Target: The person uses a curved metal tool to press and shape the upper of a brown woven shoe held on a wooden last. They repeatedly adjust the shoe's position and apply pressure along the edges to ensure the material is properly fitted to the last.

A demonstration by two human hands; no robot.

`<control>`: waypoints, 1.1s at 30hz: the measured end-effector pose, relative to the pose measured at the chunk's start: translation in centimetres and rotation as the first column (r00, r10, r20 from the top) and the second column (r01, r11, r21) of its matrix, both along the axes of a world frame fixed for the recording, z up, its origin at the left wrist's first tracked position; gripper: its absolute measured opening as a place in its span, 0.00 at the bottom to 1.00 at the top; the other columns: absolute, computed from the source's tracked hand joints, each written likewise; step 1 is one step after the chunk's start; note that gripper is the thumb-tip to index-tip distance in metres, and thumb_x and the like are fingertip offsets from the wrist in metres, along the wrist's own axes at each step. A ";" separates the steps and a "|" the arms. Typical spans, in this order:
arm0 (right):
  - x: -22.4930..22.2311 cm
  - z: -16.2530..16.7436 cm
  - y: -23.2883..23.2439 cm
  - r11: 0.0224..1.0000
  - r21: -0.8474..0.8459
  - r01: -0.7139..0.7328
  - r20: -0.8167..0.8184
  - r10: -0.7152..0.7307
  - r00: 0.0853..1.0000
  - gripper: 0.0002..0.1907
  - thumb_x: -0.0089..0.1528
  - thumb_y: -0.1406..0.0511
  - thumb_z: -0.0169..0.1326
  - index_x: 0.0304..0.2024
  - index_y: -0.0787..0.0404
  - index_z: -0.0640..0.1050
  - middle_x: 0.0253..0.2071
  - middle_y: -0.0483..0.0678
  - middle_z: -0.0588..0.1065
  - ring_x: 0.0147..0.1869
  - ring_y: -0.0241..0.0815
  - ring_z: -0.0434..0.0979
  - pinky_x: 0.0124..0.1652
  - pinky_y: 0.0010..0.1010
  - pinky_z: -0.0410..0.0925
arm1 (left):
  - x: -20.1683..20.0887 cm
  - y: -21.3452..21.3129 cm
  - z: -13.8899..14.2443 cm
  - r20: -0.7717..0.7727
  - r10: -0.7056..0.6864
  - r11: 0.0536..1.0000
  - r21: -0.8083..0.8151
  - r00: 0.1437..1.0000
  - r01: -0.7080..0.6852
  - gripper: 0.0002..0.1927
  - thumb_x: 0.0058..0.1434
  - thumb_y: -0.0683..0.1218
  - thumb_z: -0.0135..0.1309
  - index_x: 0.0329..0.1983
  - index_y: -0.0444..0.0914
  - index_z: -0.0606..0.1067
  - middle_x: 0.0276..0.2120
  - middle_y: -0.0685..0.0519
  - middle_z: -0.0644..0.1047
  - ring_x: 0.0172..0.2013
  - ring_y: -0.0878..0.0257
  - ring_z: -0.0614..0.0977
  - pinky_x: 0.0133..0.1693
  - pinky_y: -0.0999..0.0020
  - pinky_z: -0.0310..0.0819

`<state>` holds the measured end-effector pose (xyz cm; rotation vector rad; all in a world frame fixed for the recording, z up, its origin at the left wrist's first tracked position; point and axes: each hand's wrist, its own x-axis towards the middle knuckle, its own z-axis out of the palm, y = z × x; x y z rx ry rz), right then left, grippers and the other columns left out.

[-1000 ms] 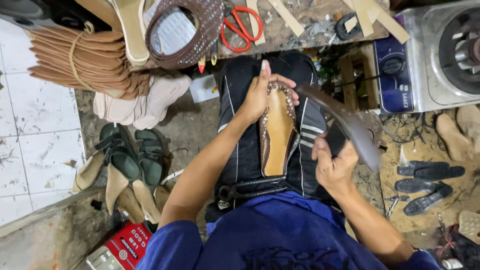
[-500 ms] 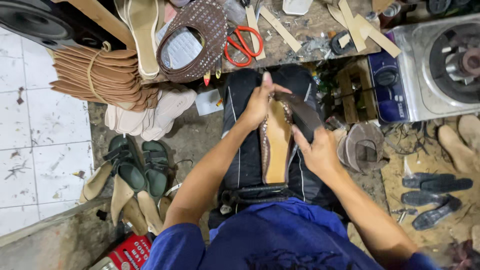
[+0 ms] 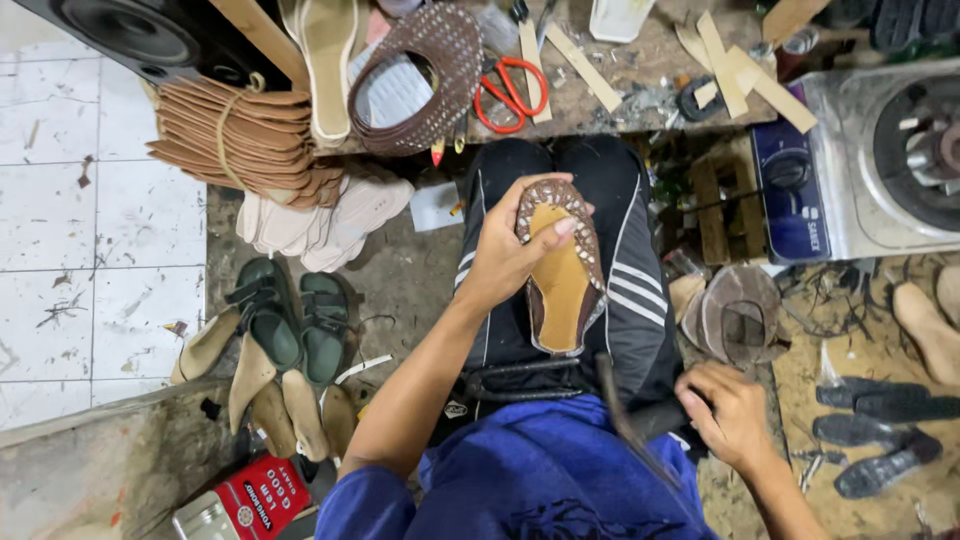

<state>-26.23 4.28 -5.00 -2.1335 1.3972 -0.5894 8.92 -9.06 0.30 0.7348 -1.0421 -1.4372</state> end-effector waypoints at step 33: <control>15.2 6.7 -3.5 0.862 -0.447 0.238 0.584 0.079 0.808 0.35 0.63 0.71 0.59 0.71 0.61 0.62 0.69 0.71 0.65 0.75 0.67 0.67 0.70 0.50 0.64 | -2.2 0.6 13.8 0.138 0.178 0.951 -0.278 0.974 -0.134 0.12 0.71 0.40 0.58 0.54 0.32 0.72 0.44 0.48 0.83 0.47 0.64 0.84 0.54 0.66 0.81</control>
